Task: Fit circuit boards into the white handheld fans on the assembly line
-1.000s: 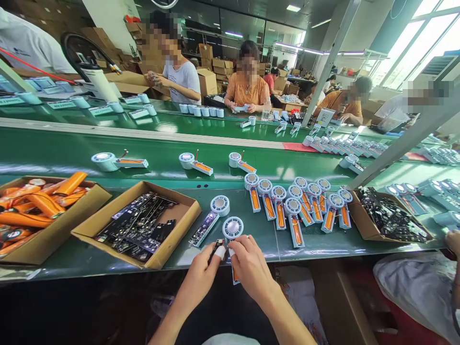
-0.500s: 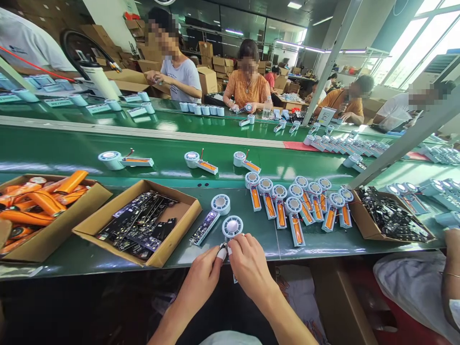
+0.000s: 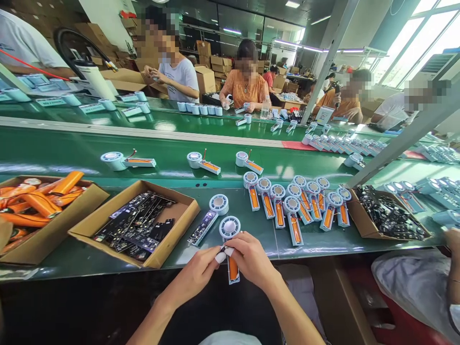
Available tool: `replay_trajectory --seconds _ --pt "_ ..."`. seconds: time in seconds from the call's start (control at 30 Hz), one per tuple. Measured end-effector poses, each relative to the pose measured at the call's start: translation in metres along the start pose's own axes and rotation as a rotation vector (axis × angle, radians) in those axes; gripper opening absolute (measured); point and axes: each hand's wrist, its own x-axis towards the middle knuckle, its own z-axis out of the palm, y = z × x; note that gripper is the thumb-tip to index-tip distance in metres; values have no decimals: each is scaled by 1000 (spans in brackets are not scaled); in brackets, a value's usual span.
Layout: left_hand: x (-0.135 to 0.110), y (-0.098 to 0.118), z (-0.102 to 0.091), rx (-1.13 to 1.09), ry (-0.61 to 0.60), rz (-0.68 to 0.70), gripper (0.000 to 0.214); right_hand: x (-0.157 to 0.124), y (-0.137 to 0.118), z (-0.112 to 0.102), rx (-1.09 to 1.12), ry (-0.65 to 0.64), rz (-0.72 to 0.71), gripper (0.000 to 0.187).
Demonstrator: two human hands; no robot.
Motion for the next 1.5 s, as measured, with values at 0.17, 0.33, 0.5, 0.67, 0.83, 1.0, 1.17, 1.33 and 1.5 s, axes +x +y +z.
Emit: replay_trajectory --seconds 0.17,0.33,0.5,0.67,0.83,1.0,1.17,1.33,1.5 --pt "-2 0 -3 -8 29 -20 28 -1 -3 -12 107 -33 64 14" --pt "-10 -3 6 -19 246 -170 32 -15 -9 -32 60 205 166 23" --pt "-17 -3 19 -38 352 -158 43 -15 -11 -28 35 189 138 26" --pt "-20 3 23 149 280 -54 58 1 -14 -14 241 180 210 18" --pt "-25 5 22 346 199 -173 65 11 -17 -2 494 152 431 16" --pt "-27 7 19 12 421 -101 39 8 -22 2 235 117 209 14" --pt "-22 18 14 -191 420 -186 27 1 -21 5 138 119 70 17" --pt "-21 19 17 -281 431 -210 26 0 -20 10 41 162 66 21" --pt "-22 14 24 -321 458 -262 27 0 -19 19 -86 216 43 24"
